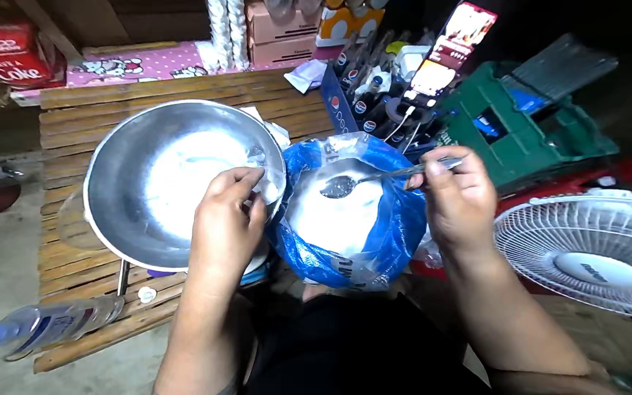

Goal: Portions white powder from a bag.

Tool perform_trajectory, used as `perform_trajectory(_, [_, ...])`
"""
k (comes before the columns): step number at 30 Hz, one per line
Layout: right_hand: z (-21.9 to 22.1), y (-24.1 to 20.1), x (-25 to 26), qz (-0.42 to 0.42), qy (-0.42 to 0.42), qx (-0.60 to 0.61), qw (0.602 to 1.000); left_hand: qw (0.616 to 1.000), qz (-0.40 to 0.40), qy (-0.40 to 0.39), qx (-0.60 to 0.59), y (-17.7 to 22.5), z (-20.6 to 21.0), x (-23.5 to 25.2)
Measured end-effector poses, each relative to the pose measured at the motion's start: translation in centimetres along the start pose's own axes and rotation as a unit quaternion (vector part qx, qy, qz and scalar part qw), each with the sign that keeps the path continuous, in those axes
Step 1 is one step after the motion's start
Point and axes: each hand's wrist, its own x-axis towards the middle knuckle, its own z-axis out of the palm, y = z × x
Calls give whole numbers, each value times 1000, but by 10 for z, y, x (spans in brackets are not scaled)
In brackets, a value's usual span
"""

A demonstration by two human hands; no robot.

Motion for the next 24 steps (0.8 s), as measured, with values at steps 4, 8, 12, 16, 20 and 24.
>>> perform_trajectory(4, [-6,48,-8,-22,-62,-247,967,1000,-2,-3,5,1,0,0])
perform_trajectory(8, [-4,68,-16,-67,-109,-402,907,1000,3,-8,9,1,-1,0])
perform_trajectory(12, [3,71,-18,-80,-133,-444,883,1000,8,-11,10,0,-1,0])
perform_trajectory(16, [12,79,-18,-65,-160,-454,874,1000,10,-11,10,0,0,0])
perform_trajectory(20, [20,90,-21,-33,-188,-446,875,1000,13,-8,11,-1,-1,0])
perform_trajectory(24, [28,97,-24,13,-187,-395,899,1000,13,-5,5,0,-1,0])
